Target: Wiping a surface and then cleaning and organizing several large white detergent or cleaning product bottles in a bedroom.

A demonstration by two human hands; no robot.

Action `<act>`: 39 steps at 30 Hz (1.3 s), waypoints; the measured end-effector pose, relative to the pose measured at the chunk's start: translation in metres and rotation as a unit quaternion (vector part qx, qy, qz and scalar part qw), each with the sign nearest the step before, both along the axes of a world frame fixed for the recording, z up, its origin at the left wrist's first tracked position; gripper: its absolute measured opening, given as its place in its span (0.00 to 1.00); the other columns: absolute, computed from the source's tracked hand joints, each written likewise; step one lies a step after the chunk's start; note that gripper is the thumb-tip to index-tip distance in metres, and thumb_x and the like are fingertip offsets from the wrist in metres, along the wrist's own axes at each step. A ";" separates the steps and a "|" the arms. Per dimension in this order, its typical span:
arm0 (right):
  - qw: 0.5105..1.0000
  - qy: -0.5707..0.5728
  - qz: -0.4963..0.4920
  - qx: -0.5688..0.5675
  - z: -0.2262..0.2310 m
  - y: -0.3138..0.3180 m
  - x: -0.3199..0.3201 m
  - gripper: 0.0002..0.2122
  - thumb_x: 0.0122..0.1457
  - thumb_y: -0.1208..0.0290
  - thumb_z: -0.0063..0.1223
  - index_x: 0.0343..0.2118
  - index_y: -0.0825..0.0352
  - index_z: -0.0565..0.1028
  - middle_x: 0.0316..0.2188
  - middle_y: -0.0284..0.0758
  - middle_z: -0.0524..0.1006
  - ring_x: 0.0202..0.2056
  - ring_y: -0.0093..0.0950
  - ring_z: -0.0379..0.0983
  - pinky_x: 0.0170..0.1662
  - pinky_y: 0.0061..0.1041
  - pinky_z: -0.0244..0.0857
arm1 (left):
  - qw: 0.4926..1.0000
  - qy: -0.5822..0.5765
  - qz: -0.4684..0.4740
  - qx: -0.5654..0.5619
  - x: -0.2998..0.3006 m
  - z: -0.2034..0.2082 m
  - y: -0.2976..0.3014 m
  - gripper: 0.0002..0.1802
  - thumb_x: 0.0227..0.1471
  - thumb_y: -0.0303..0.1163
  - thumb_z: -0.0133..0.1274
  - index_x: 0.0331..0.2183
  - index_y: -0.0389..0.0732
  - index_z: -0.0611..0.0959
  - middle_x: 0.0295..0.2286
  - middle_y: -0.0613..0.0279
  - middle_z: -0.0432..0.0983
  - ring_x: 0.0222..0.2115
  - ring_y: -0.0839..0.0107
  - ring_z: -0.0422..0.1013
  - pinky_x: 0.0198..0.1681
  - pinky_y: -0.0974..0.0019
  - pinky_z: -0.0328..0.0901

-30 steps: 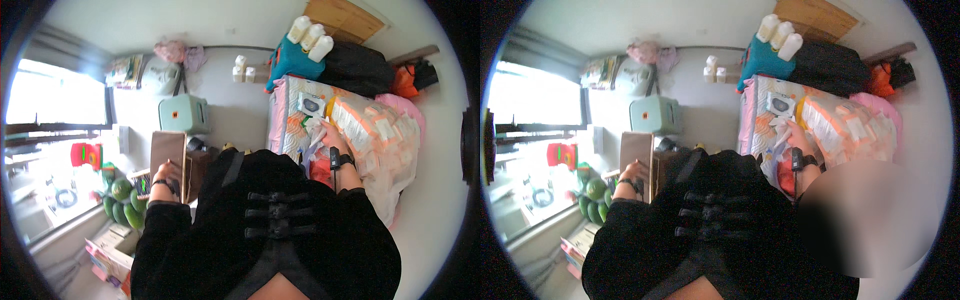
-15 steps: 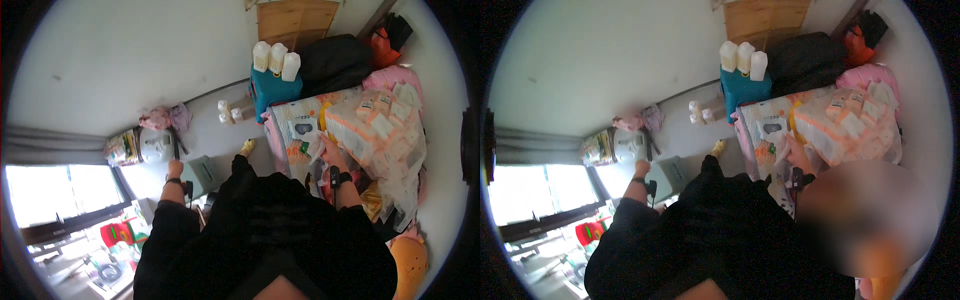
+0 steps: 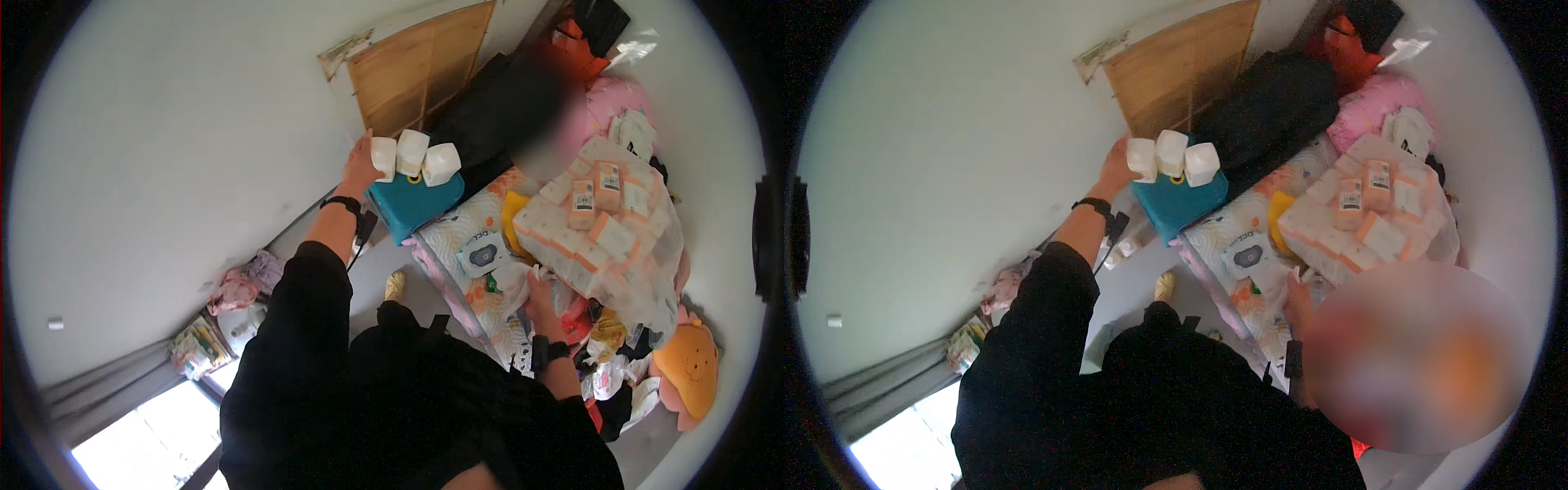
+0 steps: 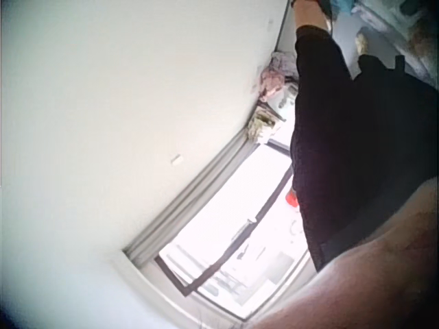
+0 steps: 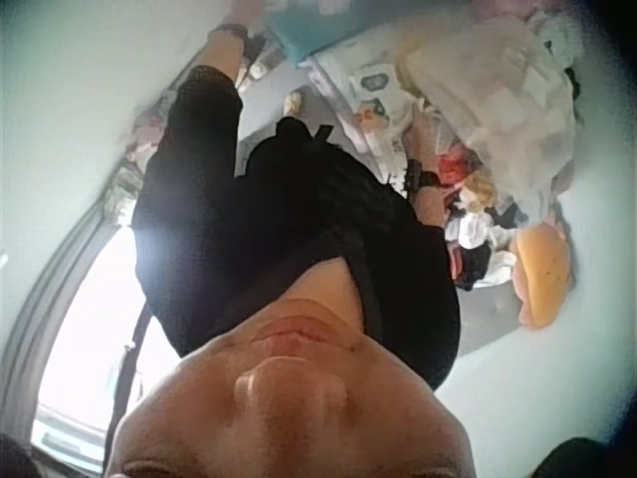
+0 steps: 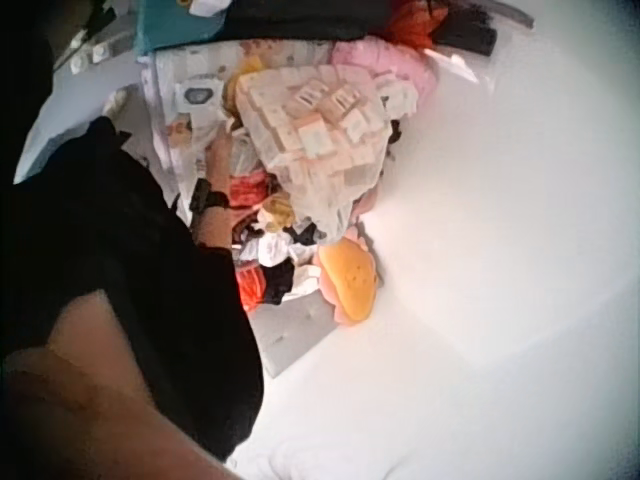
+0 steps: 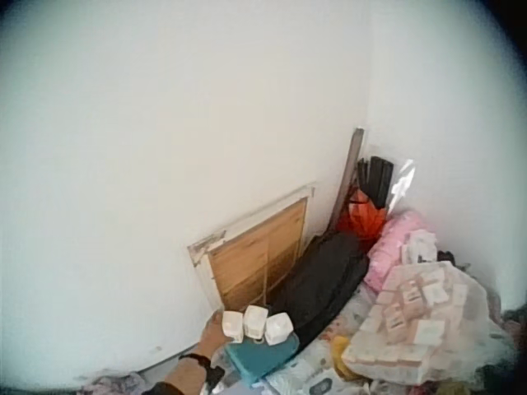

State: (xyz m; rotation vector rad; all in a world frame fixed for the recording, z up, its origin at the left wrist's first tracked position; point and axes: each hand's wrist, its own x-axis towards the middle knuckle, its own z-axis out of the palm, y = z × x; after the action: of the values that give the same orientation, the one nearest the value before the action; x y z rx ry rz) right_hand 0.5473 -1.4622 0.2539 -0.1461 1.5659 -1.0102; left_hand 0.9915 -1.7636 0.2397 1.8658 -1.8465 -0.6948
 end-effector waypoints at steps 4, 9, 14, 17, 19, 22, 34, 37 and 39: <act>0.997 0.042 -0.026 0.052 -0.003 0.026 -0.003 0.16 0.62 0.61 0.47 0.48 0.68 0.68 0.41 0.36 0.75 0.40 0.33 0.75 0.41 0.37 0.73 | 0.990 -0.027 -0.132 -0.033 0.009 -0.033 -0.051 0.56 0.20 0.27 0.71 0.56 0.51 0.64 0.52 0.55 0.65 0.52 0.53 0.63 0.54 0.58 0.63; 0.998 0.016 -0.057 0.036 -0.007 0.064 -0.011 0.16 0.63 0.63 0.46 0.48 0.67 0.67 0.40 0.37 0.75 0.40 0.34 0.75 0.41 0.38 0.73 | 0.986 -0.037 -0.159 -0.039 0.014 -0.030 -0.043 0.42 0.20 0.25 0.69 0.45 0.45 0.71 0.42 0.55 0.70 0.46 0.53 0.66 0.50 0.57 0.64; 0.978 0.166 0.051 -0.117 -0.089 0.115 -0.052 0.15 0.62 0.63 0.47 0.47 0.66 0.69 0.40 0.35 0.76 0.39 0.32 0.75 0.42 0.36 0.72 | 0.995 -0.018 -0.080 -0.063 0.012 -0.008 0.003 0.39 0.22 0.30 0.67 0.44 0.43 0.72 0.42 0.55 0.70 0.47 0.54 0.65 0.52 0.58 0.63; 0.978 0.177 0.065 -0.093 -0.092 0.099 -0.045 0.14 0.61 0.63 0.48 0.46 0.65 0.70 0.41 0.34 0.76 0.40 0.29 0.75 0.42 0.31 0.71 | 0.994 -0.030 -0.093 -0.052 0.003 0.041 0.040 0.39 0.23 0.36 0.67 0.44 0.43 0.73 0.42 0.54 0.70 0.47 0.55 0.65 0.52 0.59 0.62; 0.918 0.340 0.157 -0.132 -0.097 0.095 -0.047 0.15 0.61 0.63 0.48 0.47 0.66 0.71 0.42 0.33 0.75 0.40 0.26 0.74 0.44 0.27 0.69 | 0.987 -0.023 -0.138 -0.073 -0.035 0.070 0.058 0.39 0.23 0.37 0.67 0.44 0.42 0.74 0.41 0.54 0.70 0.46 0.55 0.66 0.51 0.58 0.63; 0.989 0.076 0.003 -0.126 0.028 -0.006 0.049 0.19 0.61 0.64 0.45 0.54 0.63 0.68 0.42 0.34 0.73 0.41 0.26 0.69 0.46 0.25 0.62 | 0.978 0.023 -0.178 -0.107 -0.057 0.120 0.105 0.38 0.24 0.38 0.67 0.44 0.42 0.75 0.38 0.53 0.72 0.43 0.54 0.68 0.49 0.58 0.63; 0.663 0.617 0.186 -0.381 0.227 0.033 0.083 0.22 0.43 0.71 0.58 0.46 0.58 0.73 0.43 0.38 0.70 0.48 0.41 0.64 0.51 0.37 0.58 | 0.834 0.458 -0.307 -0.032 -0.249 0.211 0.263 0.24 0.32 0.33 0.66 0.36 0.38 0.78 0.32 0.60 0.77 0.32 0.70 0.74 0.35 0.67 0.68; 0.708 0.567 0.107 -0.407 0.236 0.067 0.051 0.18 0.42 0.74 0.58 0.40 0.58 0.75 0.39 0.38 0.71 0.45 0.41 0.65 0.49 0.36 0.60 | 0.871 0.334 -0.353 -0.068 -0.286 0.228 0.291 0.24 0.29 0.34 0.67 0.33 0.38 0.78 0.33 0.59 0.78 0.34 0.71 0.75 0.36 0.67 0.68; 0.708 0.562 0.047 -0.425 0.237 0.091 0.032 0.17 0.42 0.74 0.58 0.40 0.58 0.75 0.39 0.38 0.72 0.44 0.41 0.66 0.49 0.36 0.60 | 0.862 0.319 -0.388 -0.072 -0.310 0.241 0.313 0.28 0.30 0.34 0.67 0.38 0.40 0.77 0.33 0.62 0.78 0.34 0.71 0.74 0.37 0.67 0.67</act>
State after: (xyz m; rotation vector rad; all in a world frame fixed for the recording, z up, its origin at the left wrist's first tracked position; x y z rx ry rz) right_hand 0.5788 -1.3716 0.4914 -1.7618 1.9141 -1.6312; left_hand 0.6810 -1.4506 0.4804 0.5879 -2.0344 -1.2045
